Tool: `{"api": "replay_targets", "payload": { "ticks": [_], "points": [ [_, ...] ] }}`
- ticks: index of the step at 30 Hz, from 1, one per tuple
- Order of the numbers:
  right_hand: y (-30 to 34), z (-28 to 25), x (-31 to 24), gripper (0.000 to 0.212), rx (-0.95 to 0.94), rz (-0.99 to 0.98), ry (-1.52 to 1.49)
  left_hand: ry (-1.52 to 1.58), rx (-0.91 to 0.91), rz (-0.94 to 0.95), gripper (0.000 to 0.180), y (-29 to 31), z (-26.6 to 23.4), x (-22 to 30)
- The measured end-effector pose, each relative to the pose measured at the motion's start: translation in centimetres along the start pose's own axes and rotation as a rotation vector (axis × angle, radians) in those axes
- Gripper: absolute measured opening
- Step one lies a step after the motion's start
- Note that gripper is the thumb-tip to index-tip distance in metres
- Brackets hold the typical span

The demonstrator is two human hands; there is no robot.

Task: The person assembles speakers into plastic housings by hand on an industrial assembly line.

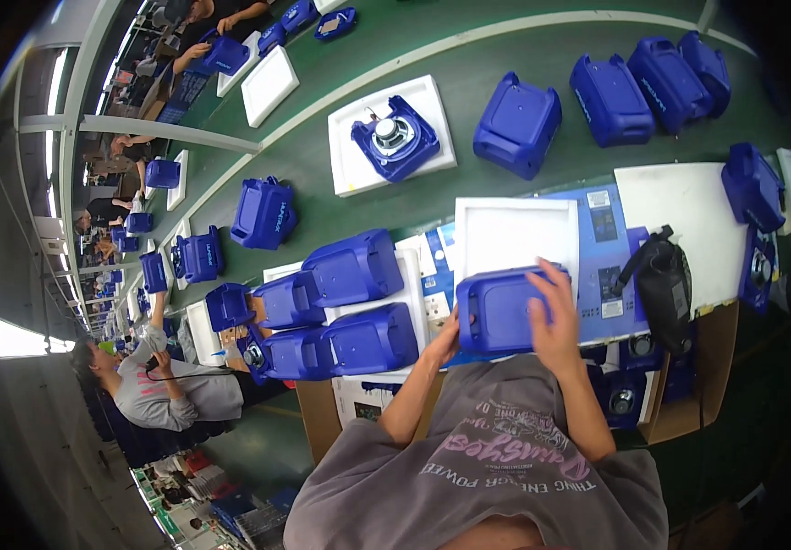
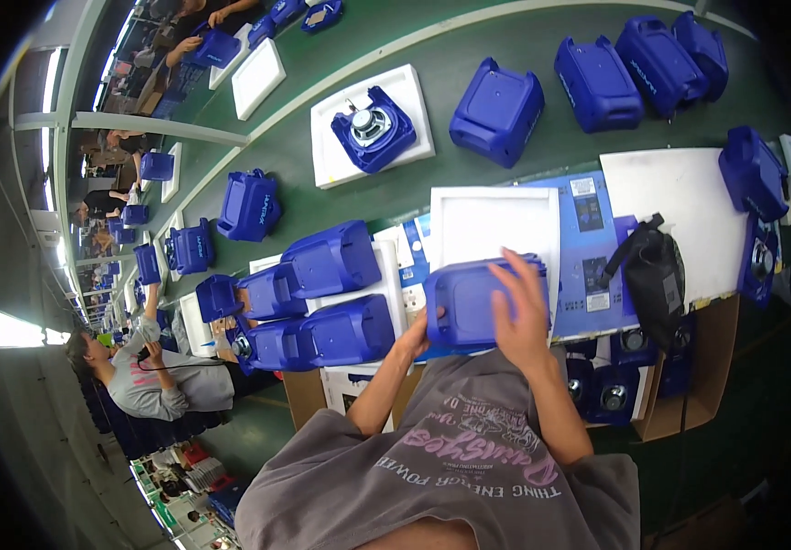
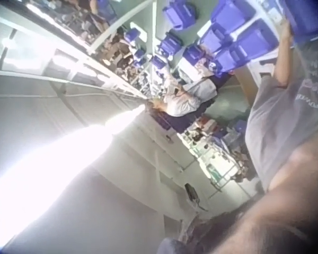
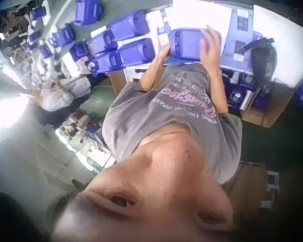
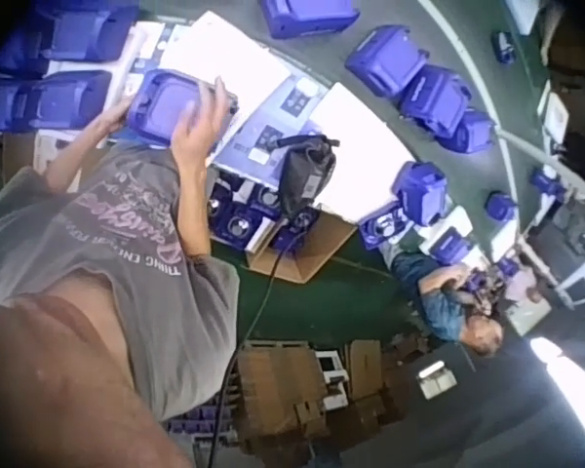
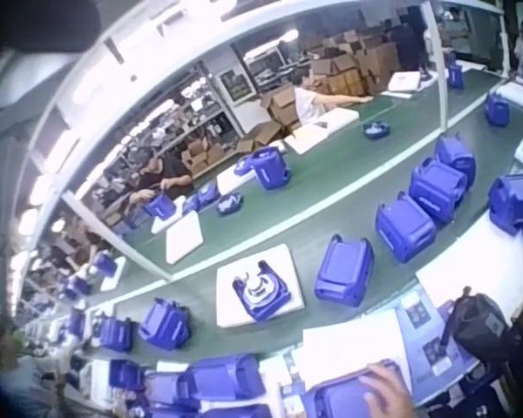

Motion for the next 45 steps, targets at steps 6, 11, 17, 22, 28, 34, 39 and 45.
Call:
{"api": "replay_targets", "payload": {
  "ticks": [6, 11, 17, 22, 28, 34, 39, 45],
  "points": [
    [0.1, -11.7, 11.5, 0.013, 0.615, 0.196, -0.24, 0.441, 0.076, 0.054, 0.055, 1.4, -2.0, 4.0],
    [3.9, 3.9, 26.1, 0.048, -0.489, 0.755, -0.069, 0.499, -0.155, 0.478, 0.069, -1.5, 7.6, 25.1],
    [3.8, 5.8, 25.4, 0.065, -0.559, 0.965, 0.373, 0.361, -0.361, 0.575, 0.062, -11.9, 21.3, 43.3],
    [3.9, 7.1, 26.2, 0.061, -0.581, 0.83, 0.447, 0.096, 0.007, 0.601, 0.083, -23.8, 22.9, 49.1],
    [3.6, 8.5, 25.7, 0.059, -0.64, 0.791, 0.331, -0.051, 0.131, 0.483, 0.076, -35.2, 21.9, 47.7],
    [4.2, 7.7, 26.5, 0.058, -0.64, 0.89, 0.315, -0.092, 0.075, 0.403, 0.074, -38.5, 23.6, 43.5],
    [5.0, 8.1, 28.0, 0.058, -0.668, 0.829, 0.351, -0.516, 0.32, 0.638, 0.063, -34.5, 22.8, 46.4],
    [3.4, 7.3, 26.3, 0.053, -0.576, 0.897, 0.281, -1.404, 0.449, 1.264, 0.043, -19.1, 21.6, 46.9]
  ]
}}
Point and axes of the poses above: each hand's wrist, its own y-axis away from the middle knuckle, its own z-axis out of the palm, x = y × z, the point moved 10 cm from there along -y, towards the middle knuckle, and after that the axes turned 8 degrees about x, right-handed, at the moved point
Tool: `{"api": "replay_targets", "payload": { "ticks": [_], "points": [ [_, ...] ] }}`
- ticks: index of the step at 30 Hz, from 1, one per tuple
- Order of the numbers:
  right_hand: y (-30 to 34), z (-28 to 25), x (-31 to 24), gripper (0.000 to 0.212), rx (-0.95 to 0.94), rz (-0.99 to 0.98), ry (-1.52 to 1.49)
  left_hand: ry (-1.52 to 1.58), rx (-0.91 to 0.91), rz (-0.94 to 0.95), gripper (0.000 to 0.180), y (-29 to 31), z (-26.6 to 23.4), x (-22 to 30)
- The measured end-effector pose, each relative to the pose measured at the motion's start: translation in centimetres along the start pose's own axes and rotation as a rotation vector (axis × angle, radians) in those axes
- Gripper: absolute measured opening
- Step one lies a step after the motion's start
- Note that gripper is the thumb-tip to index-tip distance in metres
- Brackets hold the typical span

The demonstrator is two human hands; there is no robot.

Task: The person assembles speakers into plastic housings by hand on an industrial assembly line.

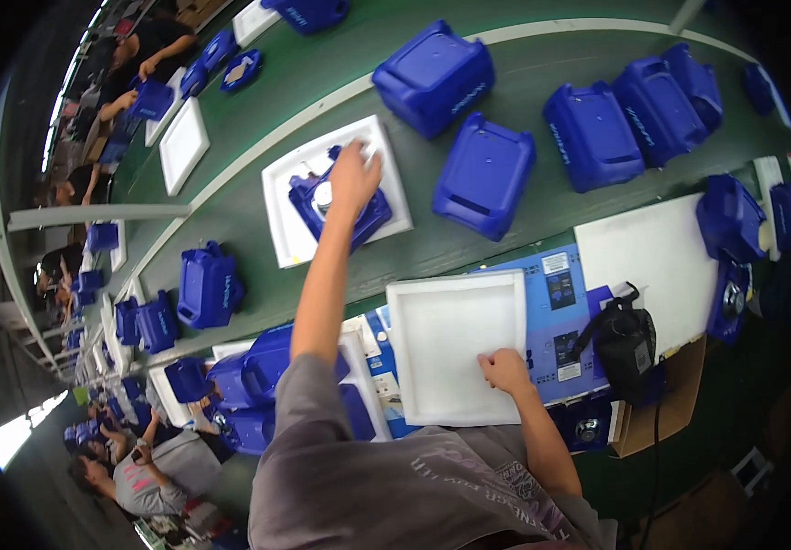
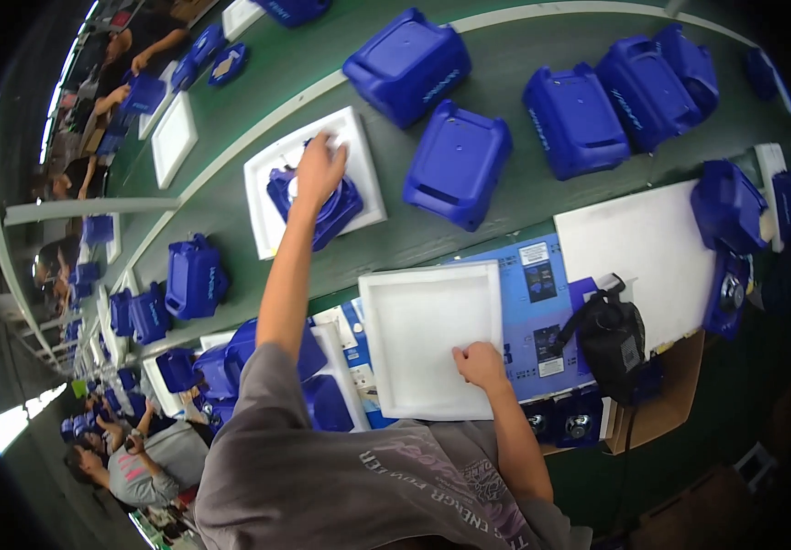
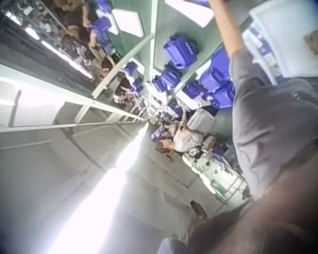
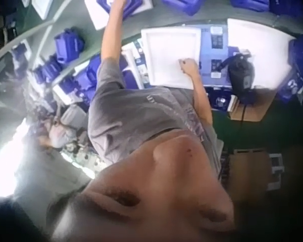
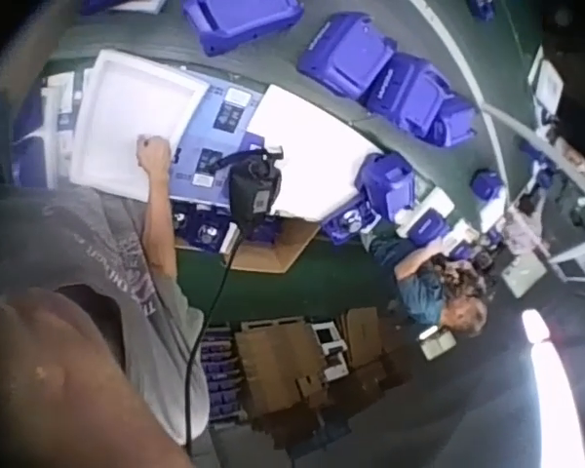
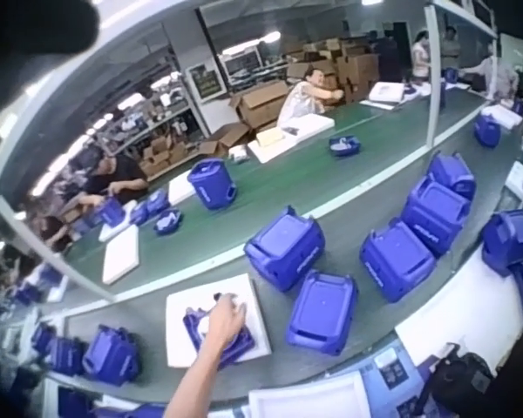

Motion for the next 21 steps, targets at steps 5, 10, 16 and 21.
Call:
{"api": "replay_targets", "payload": {
  "ticks": [5, 10, 16, 21],
  "points": [
    [-1.0, -1.1, 0.3, 0.05, -0.016, -0.097, -0.56, -0.457, -0.346, 0.095, 0.042, 13.2, -0.9, -2.4],
    [-3.3, -24.8, -7.2, 0.015, 0.774, -0.613, -0.448, -0.425, -0.32, 0.117, 0.028, 13.7, -0.6, -3.5],
    [-5.6, -39.2, -8.9, 0.056, 1.258, -0.423, 0.485, -0.301, -0.274, 0.143, 0.029, 16.1, -6.2, 2.6],
    [-9.0, -41.0, -7.3, 0.054, 1.019, -0.369, 0.427, -0.092, -0.227, 0.256, 0.022, 24.9, -13.0, 10.3]
  ]
}}
Point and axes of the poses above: each hand's wrist, its own y-axis away from the middle knuckle, its own z-axis out of the palm, x = y × z, the point moved 10 cm from there along -y, towards the middle knuckle, and after that the axes turned 8 degrees about x, right-handed, at the moved point
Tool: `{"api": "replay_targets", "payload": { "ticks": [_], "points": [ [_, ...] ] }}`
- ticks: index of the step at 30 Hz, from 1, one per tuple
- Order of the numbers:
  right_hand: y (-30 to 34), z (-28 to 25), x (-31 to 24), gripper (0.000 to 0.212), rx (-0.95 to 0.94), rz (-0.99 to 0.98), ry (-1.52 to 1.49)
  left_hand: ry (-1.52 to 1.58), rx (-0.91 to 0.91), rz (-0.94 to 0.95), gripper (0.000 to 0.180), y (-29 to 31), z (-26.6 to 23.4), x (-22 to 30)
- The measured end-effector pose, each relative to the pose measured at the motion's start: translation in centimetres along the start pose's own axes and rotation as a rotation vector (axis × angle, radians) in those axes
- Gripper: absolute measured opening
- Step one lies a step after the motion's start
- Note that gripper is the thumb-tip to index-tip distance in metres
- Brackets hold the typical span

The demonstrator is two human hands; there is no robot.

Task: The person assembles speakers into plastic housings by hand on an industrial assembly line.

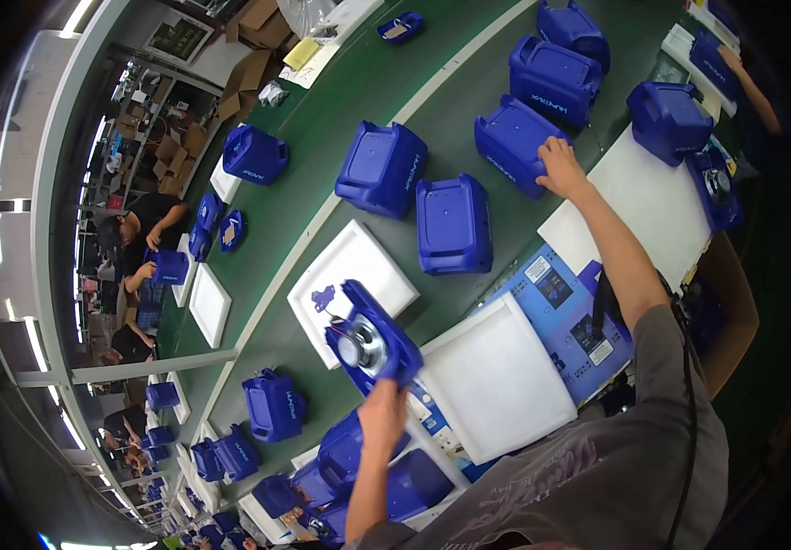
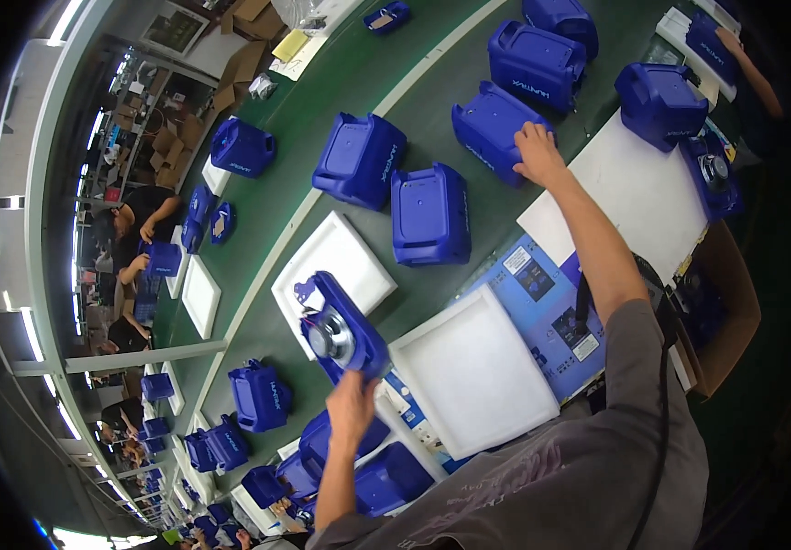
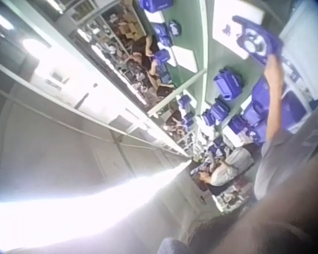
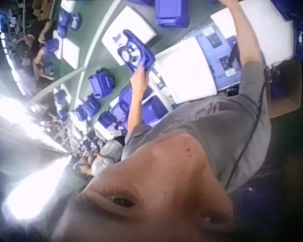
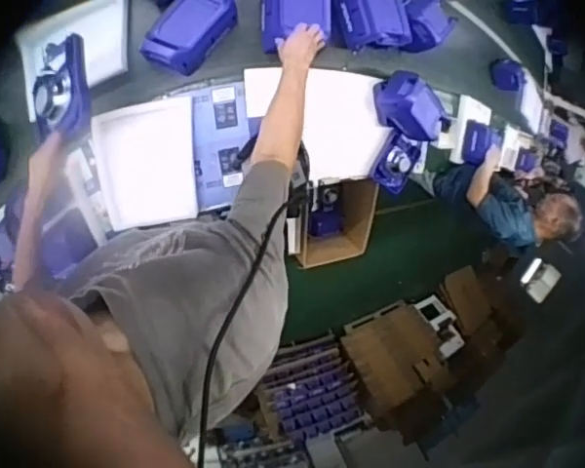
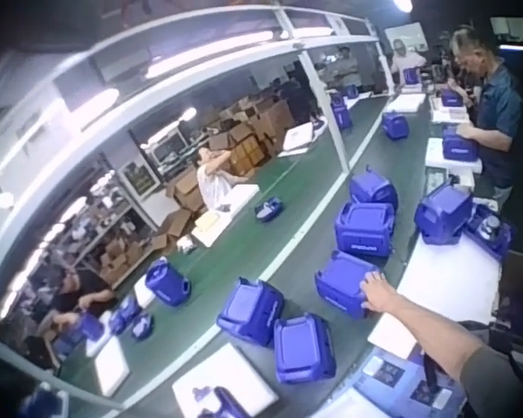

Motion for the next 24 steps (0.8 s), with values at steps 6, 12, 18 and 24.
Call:
{"api": "replay_targets", "payload": {
  "ticks": [6, 12, 18, 24],
  "points": [
    [6.8, -6.5, 2.8, 0.054, 0.104, -0.068, -0.18, 0.077, -0.217, 0.377, 0.018, 12.4, 3.0, 10.5],
    [15.5, -6.4, 11.6, 0.039, 0.148, 0.174, 0.104, -0.069, -0.213, 0.926, 0.013, 14.8, 6.9, 11.4],
    [25.3, -9.5, -13.6, 0.019, 0.048, -0.087, -0.843, -0.247, -0.508, 0.822, 0.007, 13.0, 13.1, 6.3],
    [35.9, -1.8, -17.7, 0.014, -0.233, -0.064, -1.003, 0.221, -0.204, 0.234, 0.034, 7.9, 10.5, 11.9]
  ]
}}
Point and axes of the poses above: each hand's wrist, its own y-axis away from the middle knuckle, its own z-axis out of the palm, x = y × z, the point moved 10 cm from there along -y, towards the middle knuckle, and after that the axes turned 8 degrees about x, right-handed, at the moved point
